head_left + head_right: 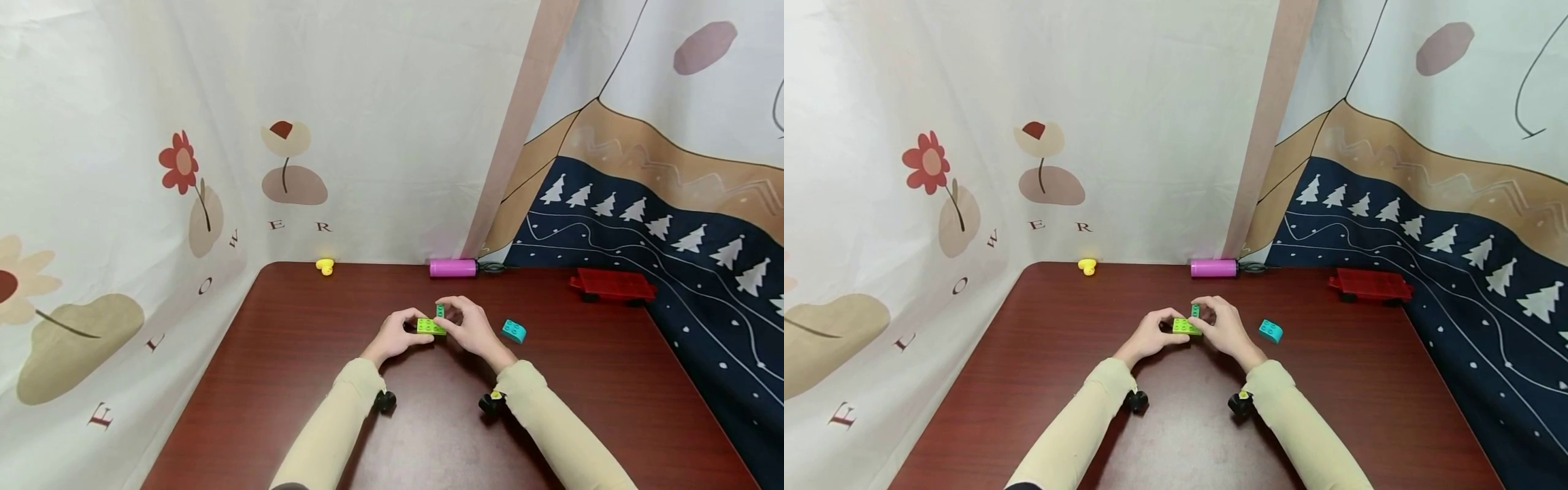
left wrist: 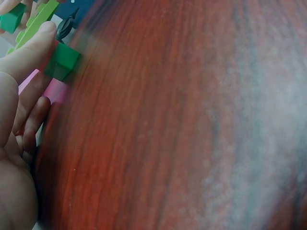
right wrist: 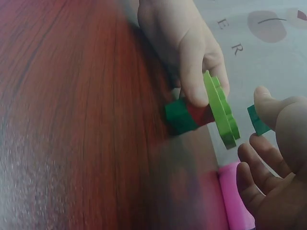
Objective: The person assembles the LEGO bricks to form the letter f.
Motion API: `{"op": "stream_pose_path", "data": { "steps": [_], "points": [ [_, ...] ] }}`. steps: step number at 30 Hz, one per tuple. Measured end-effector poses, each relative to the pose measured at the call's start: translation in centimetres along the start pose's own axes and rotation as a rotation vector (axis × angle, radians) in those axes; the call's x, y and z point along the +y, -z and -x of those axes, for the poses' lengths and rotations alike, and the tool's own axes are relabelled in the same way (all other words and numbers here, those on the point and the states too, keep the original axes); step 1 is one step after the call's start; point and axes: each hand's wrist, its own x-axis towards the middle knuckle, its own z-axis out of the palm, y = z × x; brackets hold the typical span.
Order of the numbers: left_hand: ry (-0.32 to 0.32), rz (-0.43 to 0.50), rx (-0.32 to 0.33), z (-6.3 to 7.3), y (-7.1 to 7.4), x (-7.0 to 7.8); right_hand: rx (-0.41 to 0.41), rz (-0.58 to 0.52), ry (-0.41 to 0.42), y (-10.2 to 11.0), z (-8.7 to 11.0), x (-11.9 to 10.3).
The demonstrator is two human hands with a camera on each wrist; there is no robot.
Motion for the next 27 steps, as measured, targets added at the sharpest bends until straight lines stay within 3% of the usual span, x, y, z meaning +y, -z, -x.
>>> {"op": "stream_pose_path", "data": {
  "steps": [13, 27],
  "points": [
    [-0.034, 0.009, 0.000, -0.1, 0.0, -0.1, -0.090, -0.048, -0.070, -1.0, -0.1, -0.6],
    [-0.038, 0.024, -0.001, -0.1, 0.0, -0.1, -0.109, -0.051, -0.072, -1.3, 0.0, -0.4]
  ]
}}
